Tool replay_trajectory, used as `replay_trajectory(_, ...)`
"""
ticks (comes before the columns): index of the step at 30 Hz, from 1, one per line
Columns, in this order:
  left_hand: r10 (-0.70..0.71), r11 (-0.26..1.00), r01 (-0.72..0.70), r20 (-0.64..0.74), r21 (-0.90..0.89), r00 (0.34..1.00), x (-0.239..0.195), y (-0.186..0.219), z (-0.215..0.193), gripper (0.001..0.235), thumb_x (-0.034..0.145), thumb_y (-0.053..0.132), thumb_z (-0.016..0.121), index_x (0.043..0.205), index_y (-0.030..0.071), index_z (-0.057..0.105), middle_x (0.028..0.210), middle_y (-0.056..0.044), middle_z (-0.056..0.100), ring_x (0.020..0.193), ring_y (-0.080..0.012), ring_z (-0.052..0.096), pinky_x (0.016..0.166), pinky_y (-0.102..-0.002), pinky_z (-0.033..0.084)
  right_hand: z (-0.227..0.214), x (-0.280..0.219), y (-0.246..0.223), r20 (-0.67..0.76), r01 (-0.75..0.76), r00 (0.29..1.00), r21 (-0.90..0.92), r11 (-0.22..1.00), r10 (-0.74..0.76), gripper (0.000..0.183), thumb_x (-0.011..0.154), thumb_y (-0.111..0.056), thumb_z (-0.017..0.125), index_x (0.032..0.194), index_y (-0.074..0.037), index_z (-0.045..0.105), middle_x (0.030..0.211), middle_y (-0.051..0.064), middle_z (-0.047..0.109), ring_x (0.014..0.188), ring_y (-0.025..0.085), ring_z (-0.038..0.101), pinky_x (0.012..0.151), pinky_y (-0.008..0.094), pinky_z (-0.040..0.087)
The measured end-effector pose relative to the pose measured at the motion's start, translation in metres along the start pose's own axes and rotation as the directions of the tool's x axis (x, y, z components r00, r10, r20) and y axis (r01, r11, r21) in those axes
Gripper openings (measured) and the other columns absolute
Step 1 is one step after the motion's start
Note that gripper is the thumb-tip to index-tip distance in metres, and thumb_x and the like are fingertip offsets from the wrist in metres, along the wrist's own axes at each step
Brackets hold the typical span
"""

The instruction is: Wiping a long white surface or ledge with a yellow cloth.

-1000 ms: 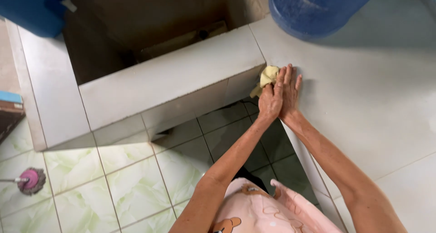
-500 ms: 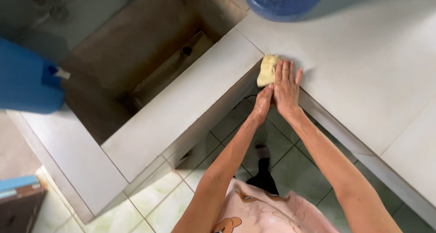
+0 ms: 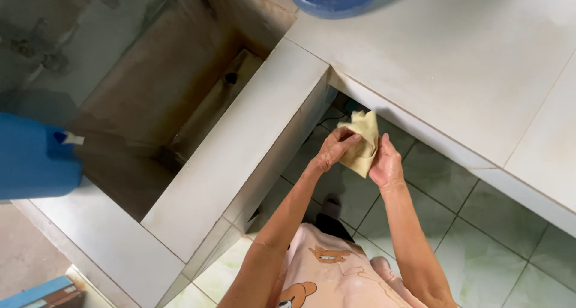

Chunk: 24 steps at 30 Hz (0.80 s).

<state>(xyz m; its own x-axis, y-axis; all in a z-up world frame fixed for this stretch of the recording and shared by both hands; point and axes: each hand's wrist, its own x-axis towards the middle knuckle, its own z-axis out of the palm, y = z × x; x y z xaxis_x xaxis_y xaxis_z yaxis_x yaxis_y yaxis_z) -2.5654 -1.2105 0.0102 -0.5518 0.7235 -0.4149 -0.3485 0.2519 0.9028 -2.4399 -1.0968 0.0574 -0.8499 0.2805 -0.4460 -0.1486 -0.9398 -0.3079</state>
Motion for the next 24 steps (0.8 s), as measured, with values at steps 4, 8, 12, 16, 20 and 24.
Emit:
replay_trajectory(4,0.177,0.967,-0.17,-0.02,0.19,0.984,0.002,-0.007,0.015,0.067,0.086,0.044,0.077,0.136,0.002,0.058,0.135,-0.015,0.046,0.122,-0.0266,0.059,0.107,-0.037,0.049,-0.08,0.043,0.026,-0.046,0.055,0.998,0.08,0.995,-0.051,0.043,0.107,-0.028,0.055,0.142,-0.003,0.054,0.138,0.013,0.063,0.125,0.029,0.06,0.112,0.046,0.047)
replay_trajectory(8,0.151,0.952,-0.11,-0.125,0.285,0.981,0.015,-0.008,0.033,0.079,0.083,0.048,0.078,0.145,0.009,0.051,0.142,-0.016,0.043,0.127,-0.0302,0.053,0.106,-0.041,0.05,-0.111,0.075,0.03,-0.271,0.348,0.916,0.16,0.924,-0.298,0.042,0.105,-0.024,0.055,0.141,0.0,0.054,0.138,0.015,0.063,0.127,0.033,0.061,0.112,0.048,0.048)
replay_trajectory(12,-0.394,0.906,0.41,0.141,-0.103,0.908,0.019,0.01,0.069,0.071,0.082,0.042,0.073,0.145,0.025,0.045,0.144,-0.006,0.055,0.124,-0.0239,0.055,0.091,-0.048,0.048,-0.129,0.054,0.015,-0.477,0.635,0.748,0.309,0.708,-0.462,0.05,0.101,-0.031,0.047,0.142,-0.003,0.053,0.143,0.016,0.059,0.13,0.037,0.06,0.108,0.055,0.049)
replay_trajectory(16,-0.305,0.873,0.42,0.394,-0.248,0.867,0.079,-0.051,0.128,0.057,0.089,0.035,0.071,0.141,0.014,0.058,0.133,-0.007,0.064,0.118,-0.0228,0.061,0.09,-0.044,0.055,-0.129,0.045,-0.028,-0.524,0.82,0.554,0.21,0.532,-0.647,0.047,0.106,-0.03,0.048,0.147,-0.007,0.05,0.149,0.016,0.055,0.136,0.037,0.057,0.115,0.056,0.048)
replay_trajectory(20,-0.292,0.789,0.409,0.307,-0.458,0.906,0.127,-0.098,0.136,0.042,0.096,0.016,0.068,0.135,0.001,0.061,0.119,-0.013,0.07,0.103,-0.025,0.067,0.089,-0.042,0.056,-0.072,0.069,-0.023,-0.577,0.821,0.476,0.022,0.57,-0.664,0.043,0.098,-0.021,0.053,0.14,-0.013,0.05,0.139,0.011,0.056,0.128,0.031,0.057,0.11,0.05,0.048)
replay_trajectory(24,-0.303,0.394,0.41,0.305,-0.823,0.903,0.159,-0.14,0.053,0.036,0.104,0.028,0.061,0.124,-0.002,0.062,0.11,-0.017,0.07,0.093,-0.0271,0.069,0.086,-0.041,0.058,0.012,0.142,0.031,-0.611,0.772,0.429,-0.133,0.621,-0.665,0.043,0.09,-0.013,0.059,0.132,-0.018,0.05,0.13,0.006,0.057,0.12,0.024,0.057,0.104,0.044,0.047)
